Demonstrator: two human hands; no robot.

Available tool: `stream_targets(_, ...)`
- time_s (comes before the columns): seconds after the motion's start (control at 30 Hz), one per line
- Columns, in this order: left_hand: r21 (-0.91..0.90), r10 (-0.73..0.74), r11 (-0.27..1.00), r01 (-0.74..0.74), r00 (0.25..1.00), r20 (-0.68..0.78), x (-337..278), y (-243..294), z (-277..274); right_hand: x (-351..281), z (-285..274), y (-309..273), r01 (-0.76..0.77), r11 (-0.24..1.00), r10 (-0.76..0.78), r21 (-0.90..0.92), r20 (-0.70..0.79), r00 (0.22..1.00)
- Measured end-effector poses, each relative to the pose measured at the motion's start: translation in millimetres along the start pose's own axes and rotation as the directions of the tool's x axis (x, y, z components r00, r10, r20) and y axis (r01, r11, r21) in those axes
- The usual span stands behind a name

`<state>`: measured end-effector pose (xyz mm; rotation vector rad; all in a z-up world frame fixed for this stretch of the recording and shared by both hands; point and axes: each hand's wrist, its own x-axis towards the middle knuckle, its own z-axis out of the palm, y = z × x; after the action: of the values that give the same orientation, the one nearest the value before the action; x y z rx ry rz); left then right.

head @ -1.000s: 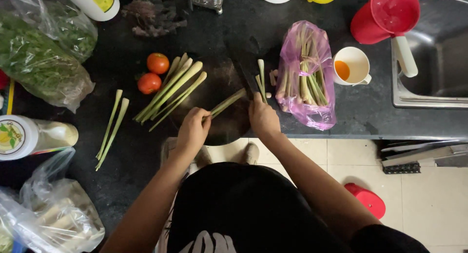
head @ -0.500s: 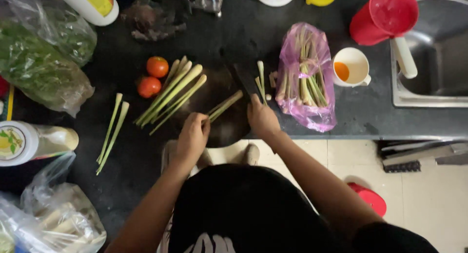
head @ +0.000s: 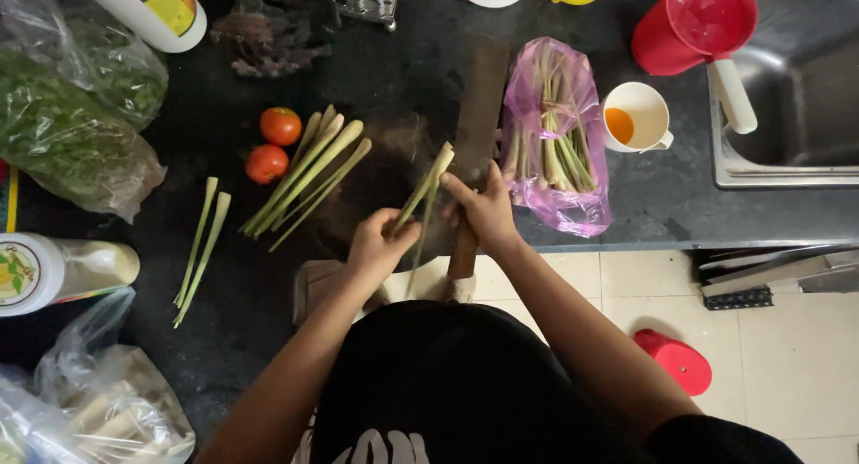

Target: Trimming and preparing stalks of lemongrass on a cutting board using a kitchen knife.

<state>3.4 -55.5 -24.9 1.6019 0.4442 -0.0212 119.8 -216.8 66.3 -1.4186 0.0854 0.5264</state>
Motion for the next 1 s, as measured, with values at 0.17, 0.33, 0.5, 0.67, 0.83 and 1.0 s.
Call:
stream_targets(0.17, -0.064, -0.063, 0.995, 0.073, 0.987, 0.147, -8, 23, 7, 6, -9, 13, -0.004, 0.982, -0.010, 0.188, 0.072, 0.997)
stream_targets(0.33, 0.020, -0.321, 0.945, 0.325, 0.920, 0.227, -15, 70, 2, 11, -16, 12, 0.055, 0.963, -0.102, 0.264, 0.166, 0.981)
stream_targets(0.5, -0.113, -0.280, 0.928, 0.355, 0.865, 0.416, -6, 62, -11, 16, -26, 0, 0.072, 0.991, -0.101, 0.109, 0.293, 0.951)
stream_targets(0.67, -0.153, -0.378, 0.854, 0.497, 0.795, 0.475, -9, 78, -12, 12, -16, -18, -0.029, 0.989, -0.017, 0.144, 0.311, 0.950)
stream_targets(0.83, -0.017, -0.475, 0.855, 0.518, 0.796, 0.377, 1, 68, -16, 25, -25, -1, -0.066, 0.989, 0.020, 0.131, 0.331, 0.943)
stream_targets(1.0, 0.289, -0.140, 0.954, 0.083, 0.973, 0.184, 3, 75, -28, 26, -27, -18, 0.184, 0.932, -0.026, -0.311, 0.451, 0.892)
